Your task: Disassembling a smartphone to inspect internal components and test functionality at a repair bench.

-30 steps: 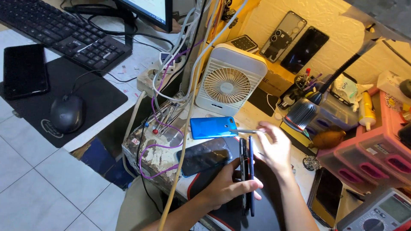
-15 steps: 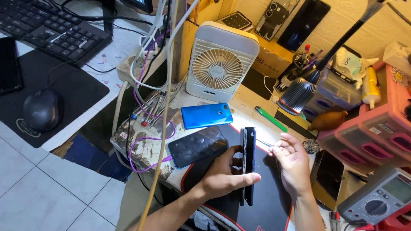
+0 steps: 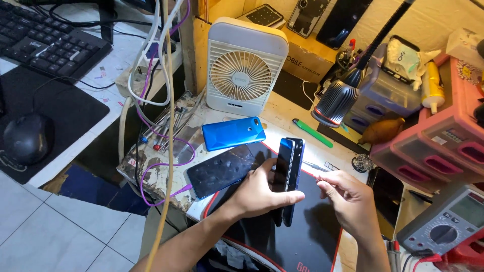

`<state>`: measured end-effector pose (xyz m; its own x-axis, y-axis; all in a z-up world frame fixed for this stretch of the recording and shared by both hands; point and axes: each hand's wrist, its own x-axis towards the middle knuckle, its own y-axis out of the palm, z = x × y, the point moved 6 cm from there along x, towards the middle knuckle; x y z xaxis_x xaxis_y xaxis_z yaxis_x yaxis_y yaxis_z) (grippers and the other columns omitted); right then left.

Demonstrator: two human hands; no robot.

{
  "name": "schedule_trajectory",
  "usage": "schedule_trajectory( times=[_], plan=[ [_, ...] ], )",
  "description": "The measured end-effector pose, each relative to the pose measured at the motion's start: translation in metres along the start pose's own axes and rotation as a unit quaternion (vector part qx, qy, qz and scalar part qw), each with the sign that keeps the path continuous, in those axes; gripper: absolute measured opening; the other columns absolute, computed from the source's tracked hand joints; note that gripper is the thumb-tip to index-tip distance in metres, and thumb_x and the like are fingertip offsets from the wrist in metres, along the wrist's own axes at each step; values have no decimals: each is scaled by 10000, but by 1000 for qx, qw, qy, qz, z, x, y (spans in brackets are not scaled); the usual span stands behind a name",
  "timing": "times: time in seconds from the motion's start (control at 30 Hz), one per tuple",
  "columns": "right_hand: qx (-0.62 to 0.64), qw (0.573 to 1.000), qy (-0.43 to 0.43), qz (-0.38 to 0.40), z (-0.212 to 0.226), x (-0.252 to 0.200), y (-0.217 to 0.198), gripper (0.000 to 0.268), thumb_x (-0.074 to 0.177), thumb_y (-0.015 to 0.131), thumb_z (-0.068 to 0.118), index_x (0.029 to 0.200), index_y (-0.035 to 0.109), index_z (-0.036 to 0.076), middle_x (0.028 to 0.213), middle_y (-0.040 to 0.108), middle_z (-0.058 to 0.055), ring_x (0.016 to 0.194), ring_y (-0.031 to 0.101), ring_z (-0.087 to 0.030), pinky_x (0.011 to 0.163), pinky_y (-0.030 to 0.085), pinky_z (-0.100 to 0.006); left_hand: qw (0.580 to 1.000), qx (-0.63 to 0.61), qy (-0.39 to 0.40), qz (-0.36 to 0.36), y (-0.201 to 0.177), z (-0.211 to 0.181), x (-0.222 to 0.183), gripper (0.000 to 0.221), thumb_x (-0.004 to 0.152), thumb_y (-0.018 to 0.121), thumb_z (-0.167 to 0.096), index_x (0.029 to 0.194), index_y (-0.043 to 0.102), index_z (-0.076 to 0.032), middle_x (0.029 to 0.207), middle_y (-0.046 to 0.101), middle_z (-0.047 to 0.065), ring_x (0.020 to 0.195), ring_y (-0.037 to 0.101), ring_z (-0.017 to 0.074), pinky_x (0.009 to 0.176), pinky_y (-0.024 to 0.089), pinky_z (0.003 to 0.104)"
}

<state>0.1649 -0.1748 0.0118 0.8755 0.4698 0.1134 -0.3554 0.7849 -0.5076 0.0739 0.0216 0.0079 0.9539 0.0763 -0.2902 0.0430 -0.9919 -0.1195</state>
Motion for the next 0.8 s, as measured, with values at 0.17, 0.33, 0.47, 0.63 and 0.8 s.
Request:
schedule_trajectory(
  times=[0.17,0.33,0.47,0.63,0.8],
  plan=[
    [-107,983,-142,36,28,-15,-1,306,942,634,301,1134,799,128,920,778,-25,770,707,-110,661,486,-234,1000,12,-7,-6,0,-1,-1,808,621,742,-551,1316,571,-176,1130,793,35,1044,782,188,946,608,316],
    [-118,977,-163,73,15,-20,3,342,896,689,55,1236,714,81,979,653,-68,795,651,-166,622,572,-261,1000,-2,5,13,0,-2,-1,785,635,719,-558,1308,602,-172,1208,773,48,1146,758,214,1001,594,343],
    [-153,962,-225,28,34,-26,6,397,891,726,58,1285,711,103,1040,753,-34,907,715,-126,810,572,-241,998,-24,-41,33,3,-1,-4,765,623,725,-518,1282,630,-140,1167,786,46,1096,762,178,957,600,304],
    [-177,946,-270,0,40,-28,11,316,864,786,91,1169,765,168,1091,737,-45,1006,737,-162,839,566,-252,999,-7,-29,34,3,1,-5,707,612,719,-552,1196,628,-164,1113,776,23,1028,748,161,882,591,293],
    [-171,950,-260,22,40,-28,13,320,875,760,55,1175,765,166,1113,719,-51,909,734,-152,769,573,-238,999,-3,-16,27,4,1,-5,658,616,720,-566,1137,619,-178,1074,776,-8,1015,746,139,868,597,290]
  ],
)
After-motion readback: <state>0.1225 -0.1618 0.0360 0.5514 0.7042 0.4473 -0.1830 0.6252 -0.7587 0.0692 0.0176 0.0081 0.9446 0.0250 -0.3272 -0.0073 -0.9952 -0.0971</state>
